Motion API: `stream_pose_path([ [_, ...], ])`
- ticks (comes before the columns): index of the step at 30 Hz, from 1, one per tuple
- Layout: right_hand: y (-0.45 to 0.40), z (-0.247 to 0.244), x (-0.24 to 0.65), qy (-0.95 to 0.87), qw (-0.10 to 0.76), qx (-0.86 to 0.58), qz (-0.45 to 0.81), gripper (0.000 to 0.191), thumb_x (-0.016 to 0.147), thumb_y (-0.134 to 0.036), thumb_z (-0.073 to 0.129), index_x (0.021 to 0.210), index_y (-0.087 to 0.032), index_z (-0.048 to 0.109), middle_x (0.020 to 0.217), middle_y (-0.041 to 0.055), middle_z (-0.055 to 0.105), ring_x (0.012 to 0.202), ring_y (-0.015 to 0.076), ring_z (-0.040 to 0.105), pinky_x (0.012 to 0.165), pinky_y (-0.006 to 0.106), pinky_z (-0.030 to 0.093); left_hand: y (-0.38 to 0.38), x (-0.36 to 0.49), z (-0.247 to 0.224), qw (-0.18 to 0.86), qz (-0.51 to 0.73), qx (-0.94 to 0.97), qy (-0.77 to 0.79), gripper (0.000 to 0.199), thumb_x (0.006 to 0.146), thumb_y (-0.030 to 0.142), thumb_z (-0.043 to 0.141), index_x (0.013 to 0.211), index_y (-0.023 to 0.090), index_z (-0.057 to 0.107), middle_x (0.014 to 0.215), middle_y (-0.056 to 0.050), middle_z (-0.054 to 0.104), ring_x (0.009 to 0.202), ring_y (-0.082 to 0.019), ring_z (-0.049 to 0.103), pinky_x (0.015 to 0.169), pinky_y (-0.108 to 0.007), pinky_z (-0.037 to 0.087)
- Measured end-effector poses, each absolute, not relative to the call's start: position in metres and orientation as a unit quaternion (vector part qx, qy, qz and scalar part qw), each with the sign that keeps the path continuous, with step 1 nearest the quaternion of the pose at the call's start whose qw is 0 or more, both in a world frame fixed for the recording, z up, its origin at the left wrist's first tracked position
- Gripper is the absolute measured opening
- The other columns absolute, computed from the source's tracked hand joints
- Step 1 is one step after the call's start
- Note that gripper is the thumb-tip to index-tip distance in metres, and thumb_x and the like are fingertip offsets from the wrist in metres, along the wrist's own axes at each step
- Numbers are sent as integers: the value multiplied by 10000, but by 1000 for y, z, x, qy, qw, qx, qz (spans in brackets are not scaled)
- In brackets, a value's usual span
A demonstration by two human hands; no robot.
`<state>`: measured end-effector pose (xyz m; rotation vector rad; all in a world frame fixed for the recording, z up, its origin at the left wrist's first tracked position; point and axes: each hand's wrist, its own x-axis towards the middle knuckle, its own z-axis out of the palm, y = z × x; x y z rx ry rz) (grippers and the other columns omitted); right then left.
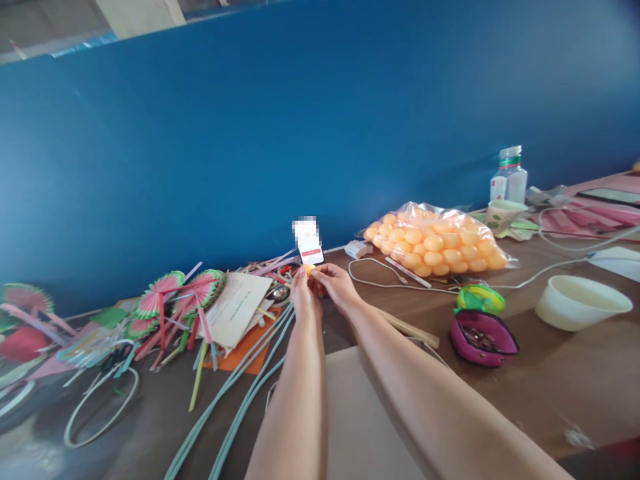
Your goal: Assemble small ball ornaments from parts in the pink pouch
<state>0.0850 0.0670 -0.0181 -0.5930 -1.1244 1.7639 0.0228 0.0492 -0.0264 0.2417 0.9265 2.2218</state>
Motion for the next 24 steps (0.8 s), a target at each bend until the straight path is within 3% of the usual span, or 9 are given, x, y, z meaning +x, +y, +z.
stream_pose_path([
  [14, 68, -20, 82, -451, 460, -239, 726, 261, 571, -344, 769, 669, -179, 592, 540, -17, 606, 475, 101, 523, 455, 202, 421, 52, 23, -33, 285, 855, 114, 418, 256, 687, 343, 688, 825, 135, 635, 679, -18, 635, 574, -138, 603, 547, -241, 445],
  [24, 69, -21, 80, -457, 473, -242, 713, 208, 570, -319, 734, 645, -189, 590, 530, -31, 608, 472, 104, 531, 465, 214, 435, 59, 14, -46, 239, 855, 149, 436, 288, 669, 332, 710, 864, 129, 652, 760, -43, 663, 712, -161, 638, 708, -292, 492],
])
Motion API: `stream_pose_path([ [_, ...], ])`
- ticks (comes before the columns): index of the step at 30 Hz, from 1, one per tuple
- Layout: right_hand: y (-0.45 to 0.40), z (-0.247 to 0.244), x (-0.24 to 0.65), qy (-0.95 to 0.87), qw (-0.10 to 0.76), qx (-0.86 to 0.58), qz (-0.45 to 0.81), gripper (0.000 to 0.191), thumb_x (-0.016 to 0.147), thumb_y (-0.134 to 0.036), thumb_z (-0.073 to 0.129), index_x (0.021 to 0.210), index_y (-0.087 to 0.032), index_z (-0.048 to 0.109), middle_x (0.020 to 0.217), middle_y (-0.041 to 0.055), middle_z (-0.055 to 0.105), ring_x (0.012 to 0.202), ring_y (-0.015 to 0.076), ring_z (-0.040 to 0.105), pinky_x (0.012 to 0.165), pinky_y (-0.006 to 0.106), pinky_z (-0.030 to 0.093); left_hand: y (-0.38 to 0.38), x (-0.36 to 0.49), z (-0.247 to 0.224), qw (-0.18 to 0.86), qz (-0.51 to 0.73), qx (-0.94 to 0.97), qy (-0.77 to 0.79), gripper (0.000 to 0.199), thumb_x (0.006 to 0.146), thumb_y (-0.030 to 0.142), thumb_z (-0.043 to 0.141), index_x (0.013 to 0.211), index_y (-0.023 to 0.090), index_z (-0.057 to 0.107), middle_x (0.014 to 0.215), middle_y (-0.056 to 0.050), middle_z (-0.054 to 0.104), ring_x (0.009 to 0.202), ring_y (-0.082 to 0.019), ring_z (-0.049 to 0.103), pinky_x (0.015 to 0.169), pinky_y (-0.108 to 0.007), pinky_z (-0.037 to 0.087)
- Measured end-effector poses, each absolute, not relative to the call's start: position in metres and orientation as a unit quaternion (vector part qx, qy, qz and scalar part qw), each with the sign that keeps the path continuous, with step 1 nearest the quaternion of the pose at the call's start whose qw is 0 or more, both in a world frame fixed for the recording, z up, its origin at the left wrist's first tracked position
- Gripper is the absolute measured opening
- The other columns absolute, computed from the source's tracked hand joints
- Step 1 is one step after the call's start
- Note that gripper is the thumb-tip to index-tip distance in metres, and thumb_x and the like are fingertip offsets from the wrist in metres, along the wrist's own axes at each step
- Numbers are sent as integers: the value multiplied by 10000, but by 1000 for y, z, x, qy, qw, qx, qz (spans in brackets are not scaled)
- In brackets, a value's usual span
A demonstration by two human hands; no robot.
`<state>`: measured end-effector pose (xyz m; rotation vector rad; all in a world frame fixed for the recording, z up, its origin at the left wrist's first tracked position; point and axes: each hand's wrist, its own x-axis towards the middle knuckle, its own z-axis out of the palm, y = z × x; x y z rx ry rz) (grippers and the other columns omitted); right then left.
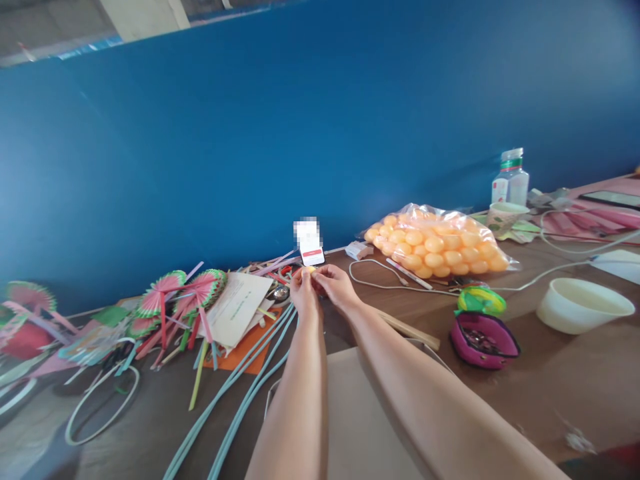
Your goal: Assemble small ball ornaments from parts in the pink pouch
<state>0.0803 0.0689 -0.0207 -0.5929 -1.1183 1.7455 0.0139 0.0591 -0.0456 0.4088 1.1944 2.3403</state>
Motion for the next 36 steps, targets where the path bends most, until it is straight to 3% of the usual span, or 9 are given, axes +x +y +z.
stream_pose_path([
  [14, 71, -25, 79, -500, 467, -275, 676, 242, 607, -363, 697, 703, -185, 564, 580, -26, 598, 550, 133, 572, 541, 250, 466, 53, 16, -44, 177, 823, 177, 510, 302, 731, 396, 668, 877, 132, 655, 812, -56, 666, 768, -175, 629, 728, -314, 490],
  [36, 71, -27, 78, -480, 468, -252, 698, 383, 610, -416, 735, 803, -212, 476, 600, -42, 592, 498, 116, 534, 479, 227, 428, 56, 13, -47, 195, 833, 201, 478, 340, 727, 440, 653, 904, 150, 637, 851, -56, 653, 800, -181, 634, 729, -307, 493],
])
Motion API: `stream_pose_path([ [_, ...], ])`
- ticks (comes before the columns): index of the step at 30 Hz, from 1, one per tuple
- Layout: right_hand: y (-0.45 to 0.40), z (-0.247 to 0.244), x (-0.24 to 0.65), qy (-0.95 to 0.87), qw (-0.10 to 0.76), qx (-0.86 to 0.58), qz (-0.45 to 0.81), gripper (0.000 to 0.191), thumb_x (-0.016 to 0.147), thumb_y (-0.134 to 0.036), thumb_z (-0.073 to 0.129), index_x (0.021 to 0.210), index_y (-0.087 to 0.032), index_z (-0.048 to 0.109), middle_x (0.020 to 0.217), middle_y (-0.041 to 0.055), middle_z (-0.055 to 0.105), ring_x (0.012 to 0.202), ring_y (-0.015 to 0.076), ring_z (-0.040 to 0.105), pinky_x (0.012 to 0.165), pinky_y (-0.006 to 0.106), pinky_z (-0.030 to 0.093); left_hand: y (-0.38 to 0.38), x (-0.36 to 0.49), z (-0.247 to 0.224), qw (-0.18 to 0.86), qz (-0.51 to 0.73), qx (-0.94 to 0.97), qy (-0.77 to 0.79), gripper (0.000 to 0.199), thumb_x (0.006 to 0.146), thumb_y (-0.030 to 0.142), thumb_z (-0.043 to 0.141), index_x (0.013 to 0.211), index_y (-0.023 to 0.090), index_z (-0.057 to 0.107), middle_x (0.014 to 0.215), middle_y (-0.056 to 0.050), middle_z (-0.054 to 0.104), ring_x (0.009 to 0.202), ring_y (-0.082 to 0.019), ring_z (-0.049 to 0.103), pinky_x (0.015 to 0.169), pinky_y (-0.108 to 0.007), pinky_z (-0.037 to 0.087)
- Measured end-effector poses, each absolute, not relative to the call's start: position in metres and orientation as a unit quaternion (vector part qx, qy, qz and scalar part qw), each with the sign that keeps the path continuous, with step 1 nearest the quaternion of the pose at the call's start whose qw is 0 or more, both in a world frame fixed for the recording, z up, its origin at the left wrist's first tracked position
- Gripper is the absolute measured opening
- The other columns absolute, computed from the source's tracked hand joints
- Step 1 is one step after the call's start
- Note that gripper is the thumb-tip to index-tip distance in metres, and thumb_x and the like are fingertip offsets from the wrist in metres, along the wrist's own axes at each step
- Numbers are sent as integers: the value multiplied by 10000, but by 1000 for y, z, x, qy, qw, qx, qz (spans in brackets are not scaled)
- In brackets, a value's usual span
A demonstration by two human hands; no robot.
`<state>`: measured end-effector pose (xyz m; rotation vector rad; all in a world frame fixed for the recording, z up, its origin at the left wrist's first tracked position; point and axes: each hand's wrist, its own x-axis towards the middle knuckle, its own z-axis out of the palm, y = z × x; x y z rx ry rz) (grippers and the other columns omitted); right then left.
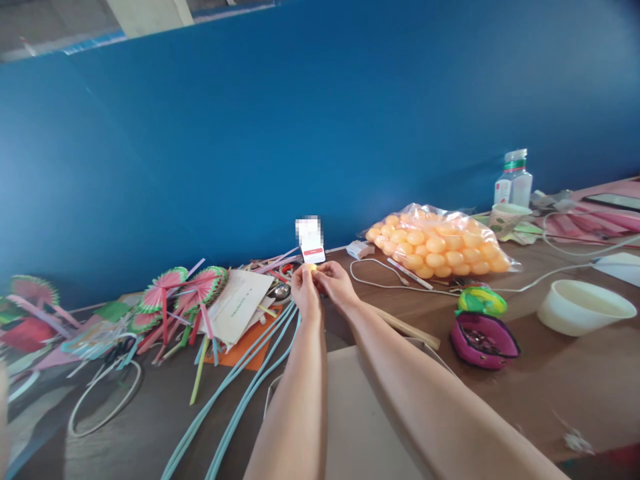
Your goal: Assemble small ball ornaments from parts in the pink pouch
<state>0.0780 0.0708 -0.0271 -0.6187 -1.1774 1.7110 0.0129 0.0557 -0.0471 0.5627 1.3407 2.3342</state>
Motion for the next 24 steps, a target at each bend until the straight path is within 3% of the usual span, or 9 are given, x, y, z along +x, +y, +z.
stream_pose_path([
  [11, 68, -20, 81, -438, 443, -261, 737, 342, 707, -474, 684, 835, -199, 525, 576, -42, 564, 461, 102, 497, 466, 227, 438, 53, 21, -35, 233, 833, 117, 489, 309, 724, 450, 624, 776, 147, 589, 610, 2, 576, 518, -133, 557, 539, -276, 451],
  [19, 72, -29, 79, -514, 448, -302, 667, 359, 686, -391, 735, 920, -200, 540, 579, -60, 533, 470, 106, 492, 447, 223, 412, 53, 17, -40, 229, 817, 142, 510, 351, 686, 475, 660, 799, 149, 596, 634, 1, 578, 541, -120, 545, 539, -258, 438],
  [24, 71, -29, 81, -519, 439, -306, 667, 317, 724, -378, 706, 931, -207, 538, 618, -45, 556, 492, 119, 515, 464, 239, 423, 54, 18, -39, 239, 815, 124, 514, 321, 663, 394, 673, 844, 136, 608, 654, -5, 596, 566, -140, 579, 573, -285, 469],
])
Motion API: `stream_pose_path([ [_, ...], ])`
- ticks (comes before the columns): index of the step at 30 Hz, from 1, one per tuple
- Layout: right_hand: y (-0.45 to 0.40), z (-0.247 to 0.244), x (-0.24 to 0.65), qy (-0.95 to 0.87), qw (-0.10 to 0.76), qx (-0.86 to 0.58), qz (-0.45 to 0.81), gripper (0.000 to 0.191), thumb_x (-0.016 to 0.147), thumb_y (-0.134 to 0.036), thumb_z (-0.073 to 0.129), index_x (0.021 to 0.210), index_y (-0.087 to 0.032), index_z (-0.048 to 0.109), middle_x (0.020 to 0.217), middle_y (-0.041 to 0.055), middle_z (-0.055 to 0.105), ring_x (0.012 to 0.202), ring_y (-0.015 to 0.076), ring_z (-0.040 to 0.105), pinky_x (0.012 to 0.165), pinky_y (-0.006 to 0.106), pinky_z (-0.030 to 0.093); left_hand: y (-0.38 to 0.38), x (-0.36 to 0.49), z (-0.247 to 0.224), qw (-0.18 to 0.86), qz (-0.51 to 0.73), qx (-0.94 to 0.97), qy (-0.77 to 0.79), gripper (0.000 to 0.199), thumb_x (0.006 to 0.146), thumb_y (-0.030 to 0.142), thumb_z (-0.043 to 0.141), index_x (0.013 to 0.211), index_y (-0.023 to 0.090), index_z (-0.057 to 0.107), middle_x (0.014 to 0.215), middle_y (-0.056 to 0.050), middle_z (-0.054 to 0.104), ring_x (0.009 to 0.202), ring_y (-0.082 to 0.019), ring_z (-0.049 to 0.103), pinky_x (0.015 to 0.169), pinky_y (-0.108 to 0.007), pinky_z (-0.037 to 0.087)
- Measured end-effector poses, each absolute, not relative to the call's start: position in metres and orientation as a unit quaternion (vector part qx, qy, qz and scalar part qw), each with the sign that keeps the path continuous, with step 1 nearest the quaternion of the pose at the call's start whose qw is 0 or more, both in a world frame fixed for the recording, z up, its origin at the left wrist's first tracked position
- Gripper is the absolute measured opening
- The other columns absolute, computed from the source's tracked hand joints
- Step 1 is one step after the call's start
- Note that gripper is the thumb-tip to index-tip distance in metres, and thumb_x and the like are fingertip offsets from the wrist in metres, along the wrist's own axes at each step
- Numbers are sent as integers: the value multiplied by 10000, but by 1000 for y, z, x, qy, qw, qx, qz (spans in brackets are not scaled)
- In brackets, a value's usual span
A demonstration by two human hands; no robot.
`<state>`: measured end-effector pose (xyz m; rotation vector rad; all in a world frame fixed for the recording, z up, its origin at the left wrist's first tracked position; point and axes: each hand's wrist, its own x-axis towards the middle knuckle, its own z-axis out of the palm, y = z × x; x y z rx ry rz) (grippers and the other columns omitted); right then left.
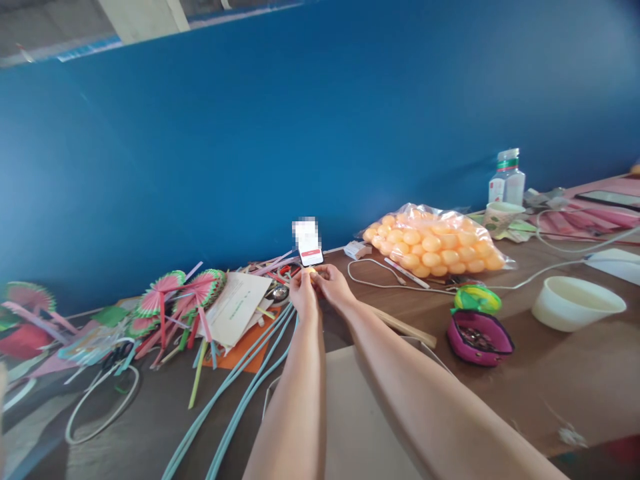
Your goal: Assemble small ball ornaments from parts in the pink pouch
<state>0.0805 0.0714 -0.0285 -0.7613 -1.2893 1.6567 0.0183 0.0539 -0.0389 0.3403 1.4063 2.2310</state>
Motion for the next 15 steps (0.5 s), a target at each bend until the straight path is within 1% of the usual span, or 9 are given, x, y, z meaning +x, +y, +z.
stream_pose_path([
  [6, 73, -32, 80, -568, 432, -340, 613, 295, 756, -390, 683, 936, -185, 570, 621, -37, 559, 536, 132, 540, 518, 248, 433, 52, 19, -38, 214, 798, 126, 549, 249, 681, 343, 633, 811, 131, 634, 704, -31, 629, 616, -157, 605, 586, -286, 468],
  [9, 72, -32, 81, -616, 418, -369, 556, 274, 801, -391, 643, 964, -177, 594, 688, -9, 610, 619, 145, 587, 602, 259, 464, 52, 18, -39, 207, 793, 127, 558, 202, 700, 316, 623, 791, 137, 630, 713, -36, 632, 638, -157, 606, 607, -284, 471],
  [11, 69, -26, 85, -662, 401, -400, 491, 253, 847, -391, 593, 1000, -189, 606, 770, 16, 652, 722, 164, 625, 684, 275, 477, 52, 17, -38, 215, 802, 107, 546, 171, 733, 298, 600, 801, 142, 615, 712, -37, 628, 634, -150, 601, 616, -284, 473],
  [13, 66, -15, 92, -709, 371, -453, 393, 258, 898, -402, 520, 1053, -214, 605, 877, 42, 680, 844, 194, 644, 759, 310, 477, 51, 15, -36, 220, 811, 65, 538, 148, 769, 287, 577, 816, 147, 590, 705, -30, 613, 594, -132, 574, 604, -280, 467],
  [15, 64, -2, 102, -752, 315, -508, 279, 281, 919, -394, 482, 1113, -224, 592, 1007, 81, 681, 953, 240, 639, 810, 369, 469, 50, 14, -33, 216, 815, 20, 538, 131, 788, 281, 574, 823, 155, 565, 704, -19, 590, 555, -112, 541, 587, -272, 458],
])
